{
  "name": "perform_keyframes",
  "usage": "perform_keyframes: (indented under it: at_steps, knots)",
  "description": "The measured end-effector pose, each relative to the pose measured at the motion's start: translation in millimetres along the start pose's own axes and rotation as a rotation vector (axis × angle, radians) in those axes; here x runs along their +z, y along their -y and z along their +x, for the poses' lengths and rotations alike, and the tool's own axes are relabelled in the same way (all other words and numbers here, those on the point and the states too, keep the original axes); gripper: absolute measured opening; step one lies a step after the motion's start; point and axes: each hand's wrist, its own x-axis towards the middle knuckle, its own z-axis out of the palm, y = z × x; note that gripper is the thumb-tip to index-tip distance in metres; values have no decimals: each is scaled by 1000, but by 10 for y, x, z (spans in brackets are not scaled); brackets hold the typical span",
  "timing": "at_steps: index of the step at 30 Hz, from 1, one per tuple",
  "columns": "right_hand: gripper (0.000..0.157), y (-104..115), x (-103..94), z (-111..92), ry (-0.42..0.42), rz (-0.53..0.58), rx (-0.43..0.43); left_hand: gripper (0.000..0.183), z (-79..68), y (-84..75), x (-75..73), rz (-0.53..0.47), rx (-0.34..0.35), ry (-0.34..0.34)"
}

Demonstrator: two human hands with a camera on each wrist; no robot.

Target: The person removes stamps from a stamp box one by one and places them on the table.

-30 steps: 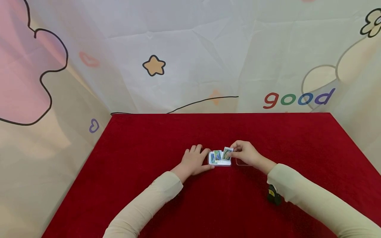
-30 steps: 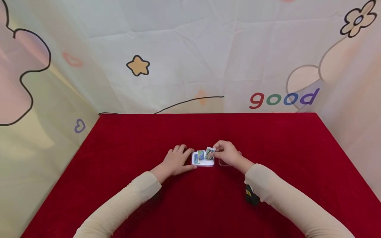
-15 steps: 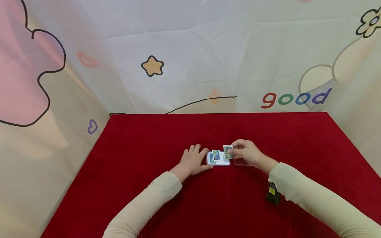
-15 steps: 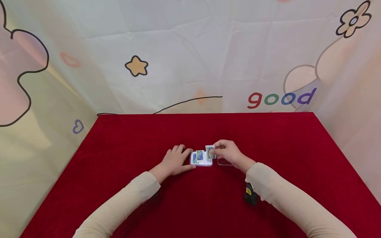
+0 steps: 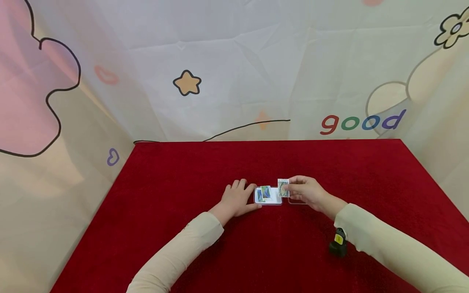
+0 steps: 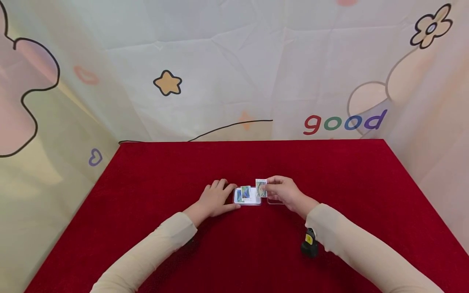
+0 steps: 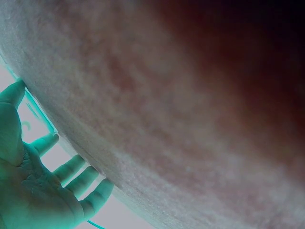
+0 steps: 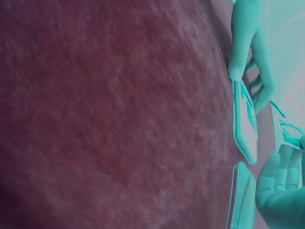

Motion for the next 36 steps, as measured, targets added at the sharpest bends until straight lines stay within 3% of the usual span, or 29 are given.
perform_keyframes:
  at_steps: [12,36]
  knots:
    - [2,-110,125,-185,76,32,22,64,6,-5,15,-7,2,-11]
    - [8,-271,373,-353,181,84,48,64,5,-9,18,-19,0,-21]
